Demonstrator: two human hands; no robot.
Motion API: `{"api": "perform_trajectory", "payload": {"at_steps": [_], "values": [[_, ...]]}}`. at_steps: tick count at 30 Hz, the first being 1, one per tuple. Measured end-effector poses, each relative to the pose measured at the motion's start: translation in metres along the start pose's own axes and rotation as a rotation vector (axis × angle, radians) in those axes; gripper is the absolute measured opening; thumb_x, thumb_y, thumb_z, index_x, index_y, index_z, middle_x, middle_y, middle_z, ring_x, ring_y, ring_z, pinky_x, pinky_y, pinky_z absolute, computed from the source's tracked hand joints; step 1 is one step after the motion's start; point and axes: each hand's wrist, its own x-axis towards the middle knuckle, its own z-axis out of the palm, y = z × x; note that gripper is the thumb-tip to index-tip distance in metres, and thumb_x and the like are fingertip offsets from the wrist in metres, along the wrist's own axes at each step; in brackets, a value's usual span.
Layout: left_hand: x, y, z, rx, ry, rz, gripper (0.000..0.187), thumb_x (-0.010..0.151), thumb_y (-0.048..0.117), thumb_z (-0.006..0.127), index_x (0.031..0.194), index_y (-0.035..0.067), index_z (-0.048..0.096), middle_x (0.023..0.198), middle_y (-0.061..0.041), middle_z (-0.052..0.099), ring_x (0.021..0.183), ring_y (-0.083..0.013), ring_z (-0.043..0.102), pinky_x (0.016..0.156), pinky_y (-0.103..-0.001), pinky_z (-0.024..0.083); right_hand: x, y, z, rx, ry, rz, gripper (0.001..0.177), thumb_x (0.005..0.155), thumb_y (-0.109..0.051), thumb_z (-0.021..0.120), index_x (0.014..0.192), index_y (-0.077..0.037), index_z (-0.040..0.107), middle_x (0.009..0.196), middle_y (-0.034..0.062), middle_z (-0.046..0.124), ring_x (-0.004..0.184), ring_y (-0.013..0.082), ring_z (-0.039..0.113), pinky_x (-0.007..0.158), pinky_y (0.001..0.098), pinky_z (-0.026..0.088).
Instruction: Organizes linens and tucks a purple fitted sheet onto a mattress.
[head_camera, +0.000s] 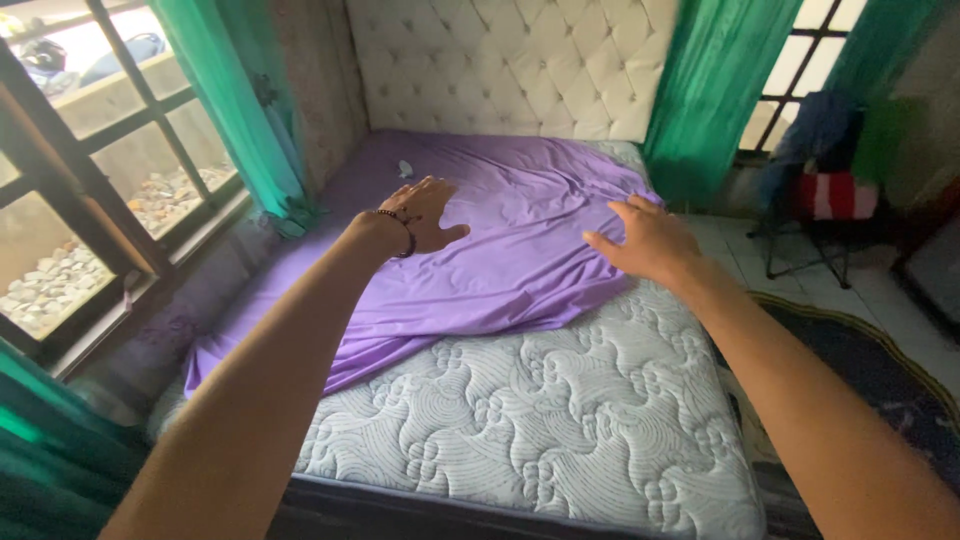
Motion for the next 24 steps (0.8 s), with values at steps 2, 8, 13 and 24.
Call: {"api": "perform_trajectory", "payload": {"at_steps": [2, 8, 13, 24], "values": [[0.006, -0.025, 0.01, 0.039, -0.01, -0.05, 0.09, 0.094, 0.075, 0.044, 0.158, 0.012, 0.037, 0.162, -0.011, 0.042, 0.155, -0.0269, 0.032, 0.125, -0.048, 0.03, 0.019, -0.003, 0.009, -0.025, -0.006, 0.007, 0.076, 0.093, -0.062, 0.056, 0.149, -0.011, 0.056, 0.152, 0.0251, 0.051, 0.147, 0.0377, 0.044, 0.111, 0.0561, 0.042], [-0.018, -0.066, 0.008, 0.047, -0.022, -0.165, 0.091, 0.092, 0.077, 0.043, 0.16, 0.017, 0.033, 0.166, -0.005, 0.037, 0.156, -0.0225, 0.028, 0.126, -0.048, 0.028, 0.039, -0.051, 0.0, 0.018, -0.028, -0.044, 0.076, 0.093, -0.063, 0.056, 0.148, -0.01, 0.056, 0.152, 0.0277, 0.05, 0.148, 0.0391, 0.043, 0.115, 0.055, 0.039], [-0.052, -0.082, -0.003, 0.034, -0.031, -0.263, 0.09, 0.092, 0.076, 0.044, 0.16, 0.018, 0.033, 0.166, -0.004, 0.036, 0.156, -0.0221, 0.027, 0.126, -0.048, 0.028, 0.062, -0.066, 0.013, 0.013, -0.066, -0.126, 0.08, 0.093, -0.065, 0.053, 0.152, -0.01, 0.052, 0.155, 0.0283, 0.046, 0.15, 0.0386, 0.039, 0.115, 0.0548, 0.039], [-0.093, -0.108, -0.017, -0.01, -0.05, -0.358, 0.086, 0.093, 0.068, 0.051, 0.16, 0.016, 0.035, 0.165, -0.008, 0.038, 0.157, -0.0263, 0.027, 0.125, -0.052, 0.028, 0.083, -0.094, 0.03, 0.044, -0.051, -0.216, 0.081, 0.094, -0.069, 0.052, 0.147, -0.008, 0.058, 0.151, 0.0275, 0.052, 0.147, 0.0377, 0.045, 0.117, 0.0502, 0.038]]}}
